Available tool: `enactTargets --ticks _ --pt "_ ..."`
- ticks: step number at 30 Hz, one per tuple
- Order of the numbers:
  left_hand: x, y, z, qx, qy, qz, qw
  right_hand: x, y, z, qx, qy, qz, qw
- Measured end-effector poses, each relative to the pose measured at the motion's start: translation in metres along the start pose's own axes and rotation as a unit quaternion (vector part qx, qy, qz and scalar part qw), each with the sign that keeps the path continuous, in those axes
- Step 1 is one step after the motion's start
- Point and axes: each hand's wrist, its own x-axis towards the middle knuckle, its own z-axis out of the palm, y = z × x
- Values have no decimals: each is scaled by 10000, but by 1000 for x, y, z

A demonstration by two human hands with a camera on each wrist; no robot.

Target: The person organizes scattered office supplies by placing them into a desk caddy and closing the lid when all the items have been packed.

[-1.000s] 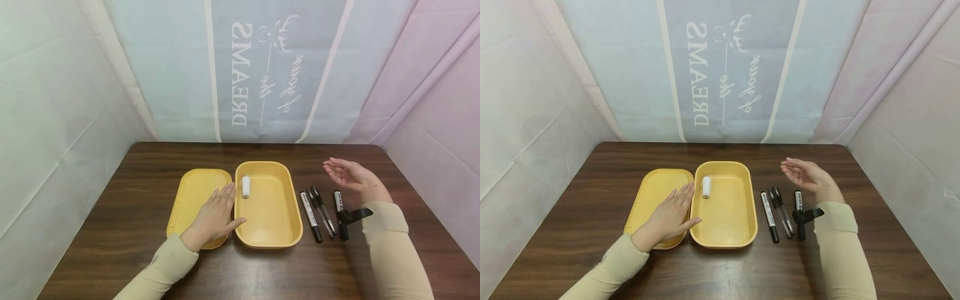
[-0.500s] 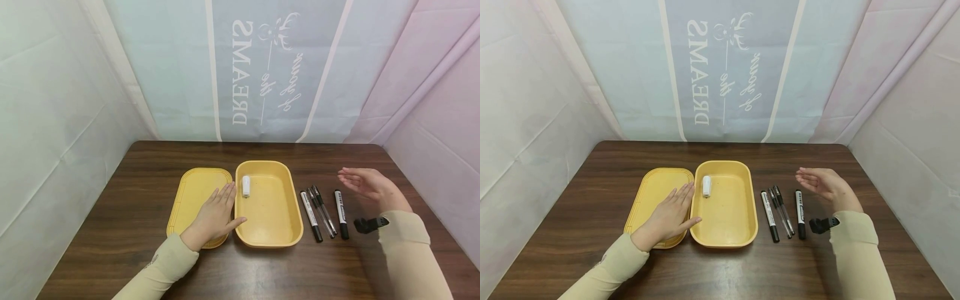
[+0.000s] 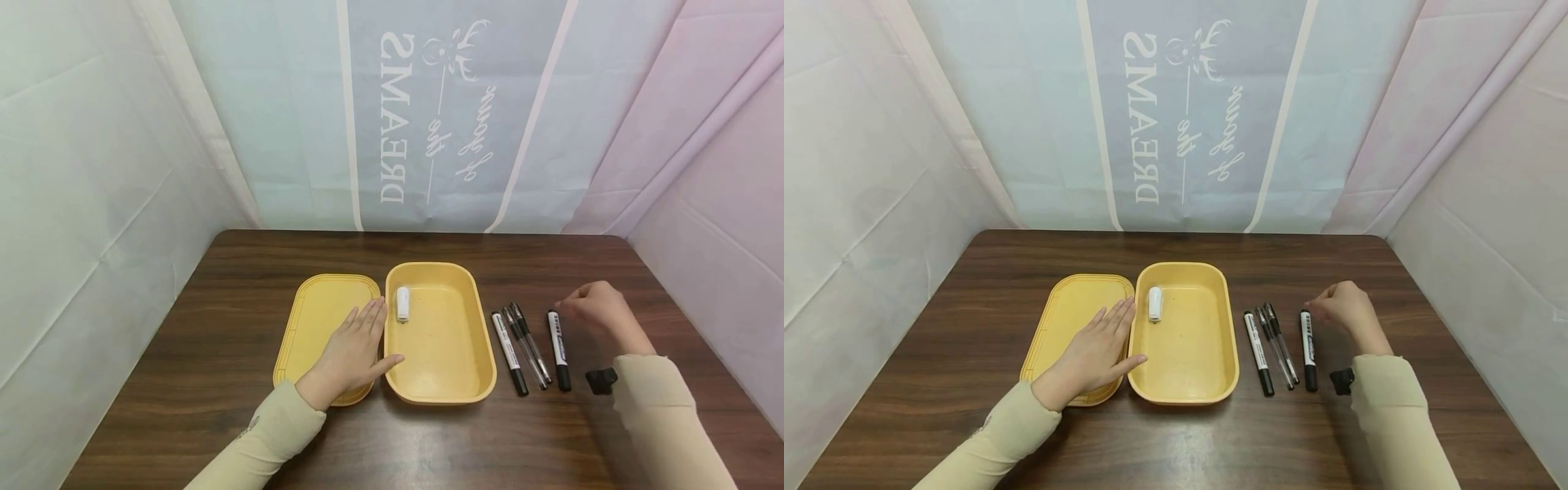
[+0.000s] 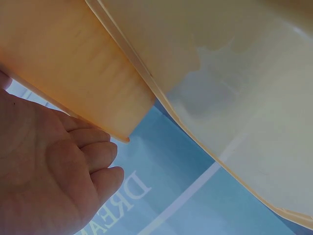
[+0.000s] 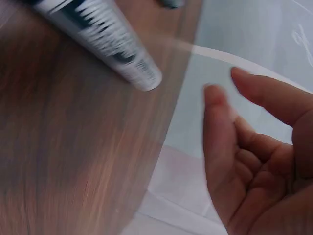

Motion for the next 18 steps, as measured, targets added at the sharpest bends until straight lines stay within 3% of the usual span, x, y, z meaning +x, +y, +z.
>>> enactTargets --ticks 2,5,9,18 --pt "0 0 0 4 -16 -9 10000 -1 0 5 -683 37 43 9976" --pt "0 0 -2 -16 -17 -23 10000 -1 1 14 -1121 -130 173 9935" --pt "1 0 -4 -61 -54 -27 10000 0 1 24 -1226 -277 272 9917" --pt "1 0 -5 -6 -83 -56 10000 1 -6 31 -1401 -160 73 9900"
